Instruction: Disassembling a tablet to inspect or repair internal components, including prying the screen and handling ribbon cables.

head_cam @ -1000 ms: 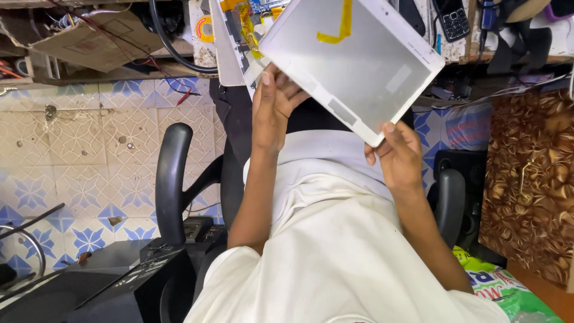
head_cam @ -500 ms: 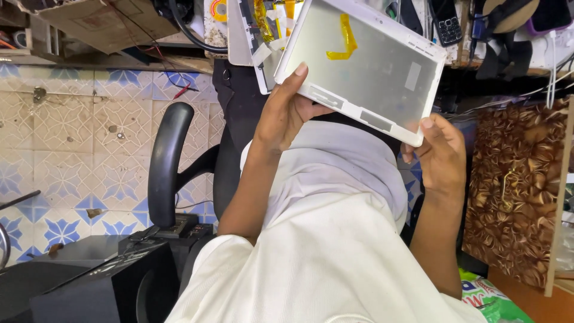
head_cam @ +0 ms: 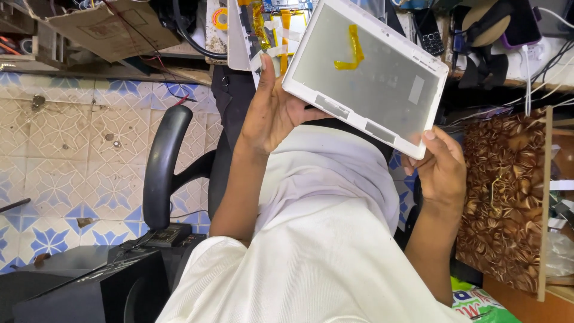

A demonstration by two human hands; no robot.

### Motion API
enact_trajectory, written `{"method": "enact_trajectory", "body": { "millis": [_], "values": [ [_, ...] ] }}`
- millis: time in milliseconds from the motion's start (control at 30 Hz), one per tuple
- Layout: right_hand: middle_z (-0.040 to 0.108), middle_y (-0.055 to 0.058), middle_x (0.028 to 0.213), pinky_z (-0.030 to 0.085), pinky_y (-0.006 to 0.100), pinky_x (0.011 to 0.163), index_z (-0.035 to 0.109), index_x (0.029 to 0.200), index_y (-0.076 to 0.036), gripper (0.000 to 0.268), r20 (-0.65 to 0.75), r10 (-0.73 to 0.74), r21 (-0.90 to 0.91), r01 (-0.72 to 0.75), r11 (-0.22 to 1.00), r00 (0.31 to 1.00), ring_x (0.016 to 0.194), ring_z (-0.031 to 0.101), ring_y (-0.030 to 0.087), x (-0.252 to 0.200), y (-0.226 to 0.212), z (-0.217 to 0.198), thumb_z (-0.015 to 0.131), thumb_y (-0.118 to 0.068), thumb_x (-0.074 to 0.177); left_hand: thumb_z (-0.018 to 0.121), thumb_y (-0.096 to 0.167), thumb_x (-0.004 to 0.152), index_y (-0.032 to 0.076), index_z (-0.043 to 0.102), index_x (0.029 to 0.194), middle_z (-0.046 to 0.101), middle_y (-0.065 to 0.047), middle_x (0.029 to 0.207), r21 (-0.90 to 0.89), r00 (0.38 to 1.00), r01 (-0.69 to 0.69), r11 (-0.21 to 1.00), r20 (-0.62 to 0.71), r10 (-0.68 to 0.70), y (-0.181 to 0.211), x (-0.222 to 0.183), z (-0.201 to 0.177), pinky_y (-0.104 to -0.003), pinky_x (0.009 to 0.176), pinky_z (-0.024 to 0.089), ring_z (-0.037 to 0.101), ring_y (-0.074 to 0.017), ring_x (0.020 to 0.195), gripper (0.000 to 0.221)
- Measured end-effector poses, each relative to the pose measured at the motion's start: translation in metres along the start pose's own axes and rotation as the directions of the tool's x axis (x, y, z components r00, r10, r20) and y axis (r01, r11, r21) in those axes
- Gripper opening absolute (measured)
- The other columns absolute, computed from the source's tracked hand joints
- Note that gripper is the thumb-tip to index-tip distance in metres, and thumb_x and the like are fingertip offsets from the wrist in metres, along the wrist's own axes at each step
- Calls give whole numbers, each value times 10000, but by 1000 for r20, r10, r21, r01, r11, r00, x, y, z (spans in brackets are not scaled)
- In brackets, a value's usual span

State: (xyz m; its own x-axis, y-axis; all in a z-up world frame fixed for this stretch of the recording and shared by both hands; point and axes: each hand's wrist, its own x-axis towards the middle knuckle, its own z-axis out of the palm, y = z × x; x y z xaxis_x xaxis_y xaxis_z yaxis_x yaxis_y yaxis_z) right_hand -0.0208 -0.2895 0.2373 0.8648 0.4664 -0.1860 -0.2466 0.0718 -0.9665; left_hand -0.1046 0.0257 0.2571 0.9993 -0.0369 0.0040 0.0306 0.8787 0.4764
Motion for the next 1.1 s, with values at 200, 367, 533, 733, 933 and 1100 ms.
{"method": "enact_trajectory", "body": {
  "millis": [200,367,533,733,933,1100],
  "values": [
    [540,35,623,414,242,457,574,812,-56,305,-3,1,20,-1,1000,1000,527,499,142,-3,-5,8,590,-283,1015,386,598,974,84,340,1606,510,-202,1555,39,999,-35,999,-37,36,-4,0,-5,-658,1094,533,540,-387,1418,815],
    [494,126,552,494,309,371,600,918,42,274,80,-142,95,134,986,987,423,560,197,11,37,-10,531,-193,1040,343,574,1076,-50,268,1578,460,-319,1500,264,975,-206,942,133,176,-13,5,-17,-717,1036,523,564,-490,1335,803],
    [516,137,568,519,325,384,621,924,55,295,87,-131,83,124,989,988,443,576,194,8,34,2,536,-207,1030,382,535,1075,-44,304,1549,505,-303,1449,300,979,-195,934,118,166,-15,3,-16,-686,1018,560,621,-465,1270,753],
    [504,134,566,520,319,424,625,953,51,302,109,-114,68,107,992,988,458,578,211,9,32,14,517,-213,1053,381,494,1087,-41,392,1503,576,-260,1388,360,977,-209,909,117,178,-14,2,-8,-585,1021,588,669,-384,1211,678],
    [516,141,574,522,325,426,636,959,51,329,140,-96,44,91,995,985,466,578,220,10,27,23,531,-247,1054,414,437,1090,-47,420,1475,594,-271,1350,371,978,-211,904,75,197,-19,1,-12,-569,1003,600,684,-381,1174,618],
    [534,126,599,515,303,460,640,964,37,328,170,-123,6,123,992,978,504,596,203,9,21,29,524,-251,1071,426,366,1101,-62,468,1433,628,-271,1305,341,972,-235,910,68,226,-17,1,-11,-557,1011,590,680,-373,1176,543]
  ]
}}
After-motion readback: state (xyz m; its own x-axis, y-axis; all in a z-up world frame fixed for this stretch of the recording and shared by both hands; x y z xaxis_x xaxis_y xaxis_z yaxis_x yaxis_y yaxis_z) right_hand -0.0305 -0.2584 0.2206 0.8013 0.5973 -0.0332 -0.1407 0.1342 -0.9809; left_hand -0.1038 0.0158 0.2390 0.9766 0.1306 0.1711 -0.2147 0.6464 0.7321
